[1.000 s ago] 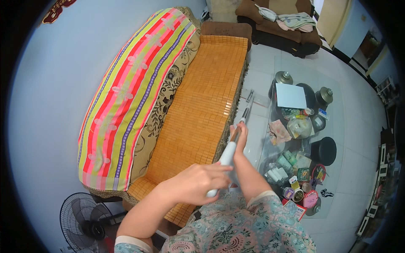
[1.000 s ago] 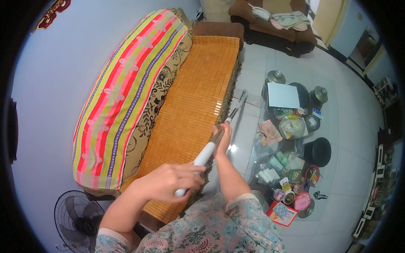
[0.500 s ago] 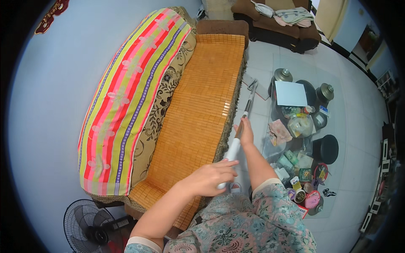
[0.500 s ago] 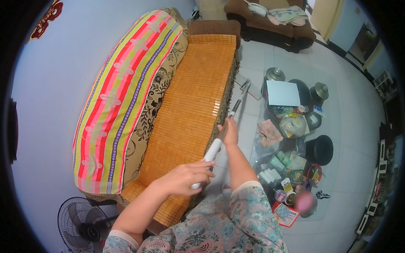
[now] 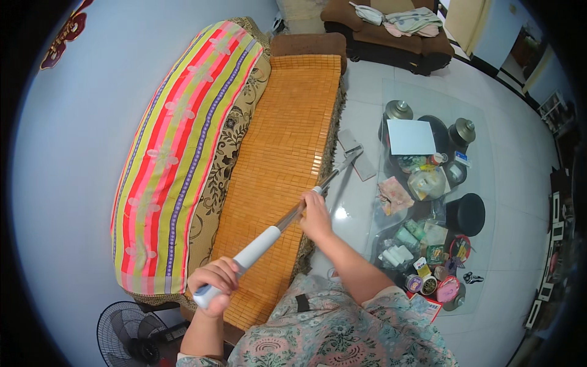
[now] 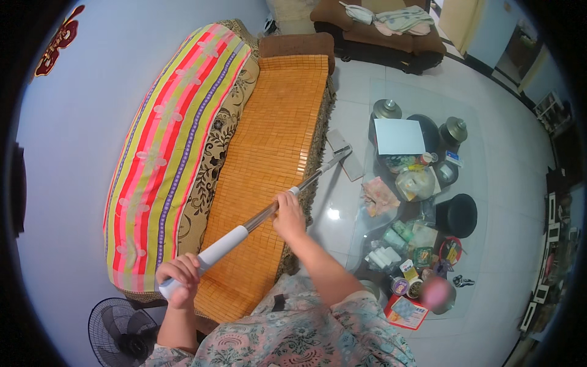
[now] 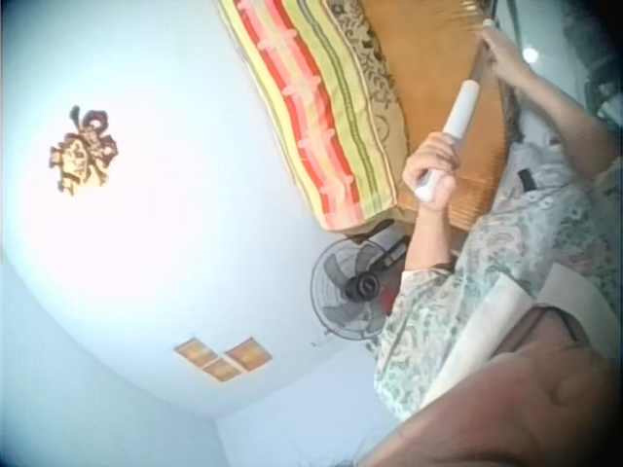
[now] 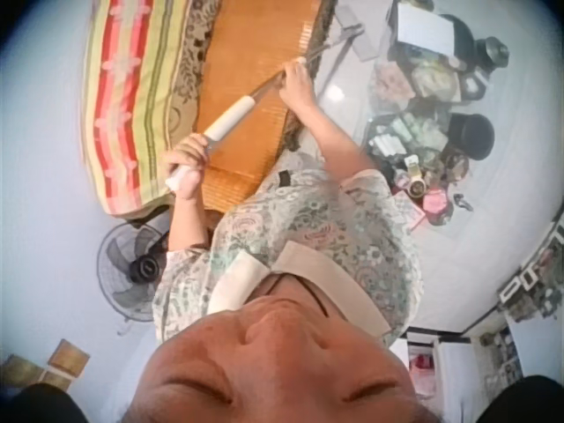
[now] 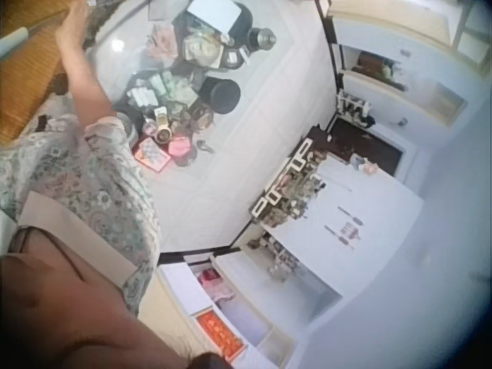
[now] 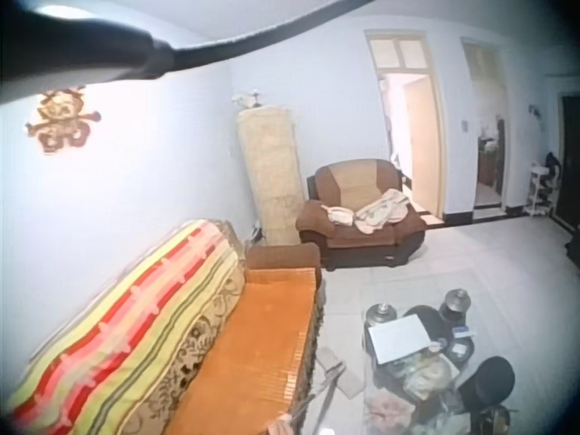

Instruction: The person mops the tiled floor in a living room and bathroom using a flat mop. They move the mop back and forth across the floor, navigating around furniture and appliances. The person briefly enters the bathroom to rinse the mop head in a bucket of water before returning to the living room to continue cleaning.

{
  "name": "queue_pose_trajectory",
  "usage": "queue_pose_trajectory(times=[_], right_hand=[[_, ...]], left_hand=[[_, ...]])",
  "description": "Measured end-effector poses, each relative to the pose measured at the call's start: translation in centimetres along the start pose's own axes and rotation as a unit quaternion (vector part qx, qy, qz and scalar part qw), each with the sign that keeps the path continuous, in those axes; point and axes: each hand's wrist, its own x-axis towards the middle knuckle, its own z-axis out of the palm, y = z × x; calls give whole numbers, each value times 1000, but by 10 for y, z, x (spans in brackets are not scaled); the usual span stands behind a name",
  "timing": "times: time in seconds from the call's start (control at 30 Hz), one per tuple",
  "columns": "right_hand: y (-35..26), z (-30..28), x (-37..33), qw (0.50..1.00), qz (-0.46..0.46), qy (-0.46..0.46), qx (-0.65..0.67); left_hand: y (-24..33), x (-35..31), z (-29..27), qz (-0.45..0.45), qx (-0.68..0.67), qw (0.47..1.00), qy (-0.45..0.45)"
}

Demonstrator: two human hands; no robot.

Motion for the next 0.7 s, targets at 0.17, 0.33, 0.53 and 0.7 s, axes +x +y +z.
queue_pose_trajectory(times=[0.17,0.33,0.53,0.7], right_hand=[[34,-10,39,998,-58,18,-8],[10,4,65,997,-19,68,-28],[9,0,123,997,39,37,-56],[49,6,178,995,68,53,-55]], left_hand=[[13,51,-3,-22,21,980,-196],[12,99,-39,-28,-41,976,-213],[-22,171,-76,-51,-111,966,-226],[-65,225,-95,-38,-130,961,-243]])
